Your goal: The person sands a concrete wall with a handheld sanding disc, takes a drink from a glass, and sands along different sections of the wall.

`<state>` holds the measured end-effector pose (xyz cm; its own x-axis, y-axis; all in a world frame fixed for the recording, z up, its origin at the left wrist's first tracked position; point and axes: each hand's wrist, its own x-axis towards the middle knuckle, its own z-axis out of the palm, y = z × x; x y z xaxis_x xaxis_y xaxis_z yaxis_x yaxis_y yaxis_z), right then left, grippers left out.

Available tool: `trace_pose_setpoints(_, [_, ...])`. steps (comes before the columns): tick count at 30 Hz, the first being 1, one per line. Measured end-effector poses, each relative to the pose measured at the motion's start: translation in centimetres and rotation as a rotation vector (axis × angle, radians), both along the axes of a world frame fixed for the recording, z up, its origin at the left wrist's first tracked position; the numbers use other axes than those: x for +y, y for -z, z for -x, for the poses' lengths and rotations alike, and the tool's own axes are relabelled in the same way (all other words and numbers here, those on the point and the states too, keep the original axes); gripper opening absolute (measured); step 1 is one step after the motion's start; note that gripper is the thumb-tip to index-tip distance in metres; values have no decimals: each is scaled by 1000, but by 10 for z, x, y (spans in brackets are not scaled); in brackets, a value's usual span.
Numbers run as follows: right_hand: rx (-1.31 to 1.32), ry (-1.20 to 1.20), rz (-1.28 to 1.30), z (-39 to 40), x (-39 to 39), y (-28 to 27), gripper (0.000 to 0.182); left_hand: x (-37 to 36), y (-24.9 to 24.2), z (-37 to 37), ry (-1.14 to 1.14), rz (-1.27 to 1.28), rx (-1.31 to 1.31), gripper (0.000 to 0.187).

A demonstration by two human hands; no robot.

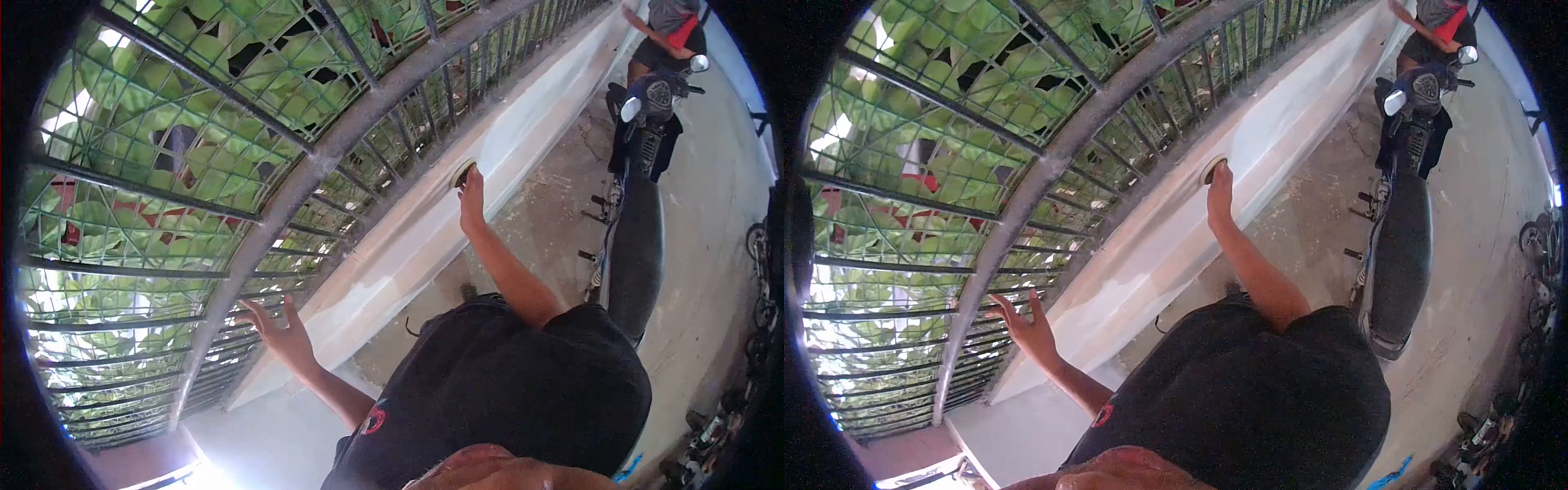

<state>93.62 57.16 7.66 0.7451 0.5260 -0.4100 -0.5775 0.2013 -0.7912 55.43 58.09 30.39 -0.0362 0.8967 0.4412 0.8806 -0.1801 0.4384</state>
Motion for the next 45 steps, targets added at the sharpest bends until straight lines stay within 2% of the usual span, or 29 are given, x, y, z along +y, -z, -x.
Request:
trace_pose_setpoints(1, [-72,25,31,-13,7,30,63,-1,0,0,-5,22,-8,76])
trace_pose_setpoints(2, [-142,50,58,-18,10,30,62,-2,-2,0,1,19,-3,76])
trace_pose_setpoints(4, [-36,88,46,-21,14,29,56,-4,-6,-1,4,34,21,77])
trace_pose_setpoints(6, [-271,111,47,-6,14,24,55,-5,-12,-6,4,39,9,77])
trace_pose_setpoints(8, [-314,58,183,17,16,24,56,-8,-15,-12,-17,57,0,76])
trace_pose_setpoints(10, [-278,98,129,38,22,30,57,-5,-13,-11,-18,44,20,76])
trace_pose_setpoints(14, [-237,98,215,32,25,25,52,-3,-10,-2,31,39,0,76])
trace_pose_setpoints(16, [-78,120,177,31,27,26,51,-3,-8,4,38,72,-3,79])
trace_pose_setpoints(18, [-90,162,170,39,36,37,52,-1,-7,5,51,73,-22,80])
trace_pose_setpoints(20, [-158,127,270,47,38,47,53,-1,-6,4,38,80,-5,80])
trace_pose_setpoints(23, [-198,75,245,73,25,24,54,-4,-10,2,54,95,8,79])
trace_pose_setpoints(27, [-134,21,102,92,24,64,55,-2,-5,7,27,83,27,79])
trace_pose_setpoints(28, [-120,31,60,93,25,76,55,-4,-9,1,46,108,-47,82])
trace_pose_setpoints(30, [-24,-5,166,91,21,75,54,-8,-5,3,52,79,-140,83])
trace_pose_setpoints(31, [-54,-10,104,93,18,78,50,-12,-5,4,21,26,-39,81])
trace_pose_setpoints(33, [-97,0,41,92,9,84,47,-14,11,23,80,-34,-76,79])
trace_pose_setpoints(35, [114,-139,-36,99,3,75,46,-18,20,37,146,-175,-202,73])
trace_pose_setpoints(36, [104,-136,-42,105,0,70,46,-25,23,41,149,-181,-212,73])
trace_pose_setpoints(38, [348,-159,-76,124,-12,59,51,-39,33,51,230,-142,-358,65])
trace_pose_setpoints(39, [334,-156,-84,136,-17,49,51,-45,38,54,259,-90,-406,50])
trace_pose_setpoints(40, [396,-203,-97,153,-25,40,56,-47,51,67,341,-44,-322,36])
trace_pose_setpoints(41, [457,-249,-112,171,-32,32,61,-51,71,77,375,106,-513,29])
trace_pose_setpoints(42, [449,-243,-119,189,-39,31,61,-57,73,82,400,342,-640,31])
trace_pose_setpoints(44, [556,-447,-290,229,-52,29,68,-63,92,100,492,561,-743,37])
trace_pose_setpoints(45, [596,-490,-225,251,-53,22,75,-64,104,112,509,646,-788,41])
